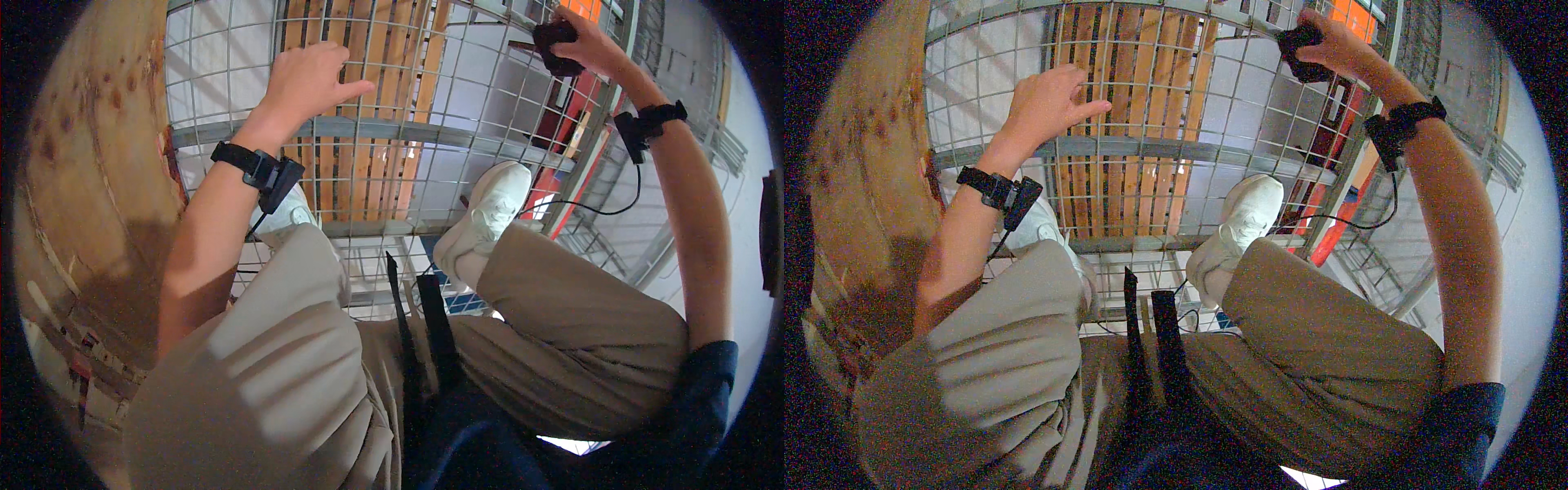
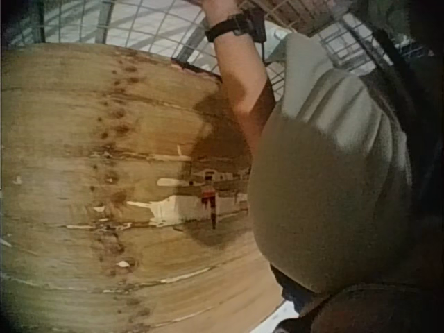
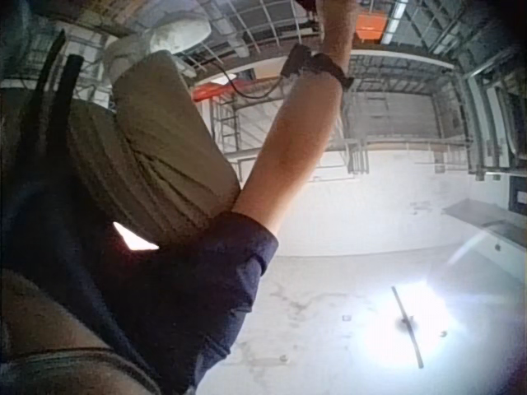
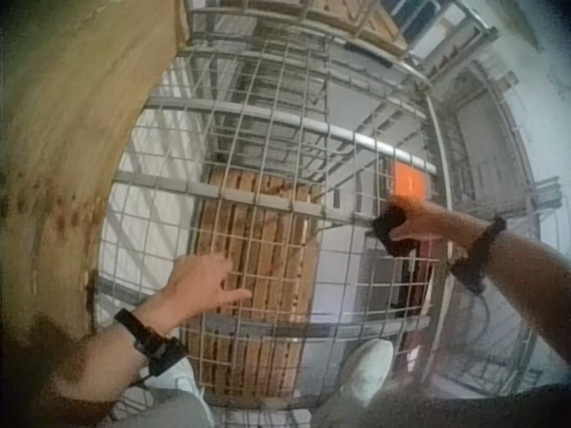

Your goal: The person hangs a small dark object onto the metal wire mesh of a bunk bed structure.

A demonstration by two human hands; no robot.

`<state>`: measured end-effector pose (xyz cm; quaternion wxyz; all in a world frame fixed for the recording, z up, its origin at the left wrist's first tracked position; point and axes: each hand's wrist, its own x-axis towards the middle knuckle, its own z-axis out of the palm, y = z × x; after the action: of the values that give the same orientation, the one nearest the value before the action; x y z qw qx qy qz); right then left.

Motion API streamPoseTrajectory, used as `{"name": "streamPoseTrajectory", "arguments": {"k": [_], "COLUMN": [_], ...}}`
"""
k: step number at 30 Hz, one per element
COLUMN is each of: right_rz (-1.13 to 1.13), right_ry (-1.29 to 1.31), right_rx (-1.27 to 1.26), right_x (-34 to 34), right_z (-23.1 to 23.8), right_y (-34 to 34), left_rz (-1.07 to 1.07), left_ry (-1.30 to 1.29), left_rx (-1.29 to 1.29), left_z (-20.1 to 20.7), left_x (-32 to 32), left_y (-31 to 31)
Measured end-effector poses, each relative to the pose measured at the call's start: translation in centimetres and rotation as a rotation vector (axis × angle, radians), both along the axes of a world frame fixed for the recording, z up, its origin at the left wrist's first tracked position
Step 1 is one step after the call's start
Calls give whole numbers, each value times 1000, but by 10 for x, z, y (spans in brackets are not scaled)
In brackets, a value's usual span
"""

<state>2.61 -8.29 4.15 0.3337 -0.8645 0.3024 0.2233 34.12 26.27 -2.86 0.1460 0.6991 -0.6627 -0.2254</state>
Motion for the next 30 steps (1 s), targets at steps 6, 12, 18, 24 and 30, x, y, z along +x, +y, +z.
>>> {"name": "streamPoseTrajectory", "arguments": {"k": [6, 12, 18, 24, 30], "right_rz": [102, 10, -256, 48, -235], "right_ry": [310, 214, 193, 473, 475], "right_rx": [-246, 57, 113, -209, 14], "right_x": [-3, 7, -72, -97, -59], "right_z": [-2, -4, 6, 6, 3], "right_y": [18, 25, -42, -29, -5], "left_rz": [4, 20, 28, 7, 8], "left_ry": [-7, -13, -1, -8, -37], "left_rx": [31, 78, -3, 31, 73], "left_z": [4, 1, -2, 3, 2], "left_x": [1, 4, 0, 1, 3], "left_y": [0, 5, 3, 2, 5]}}
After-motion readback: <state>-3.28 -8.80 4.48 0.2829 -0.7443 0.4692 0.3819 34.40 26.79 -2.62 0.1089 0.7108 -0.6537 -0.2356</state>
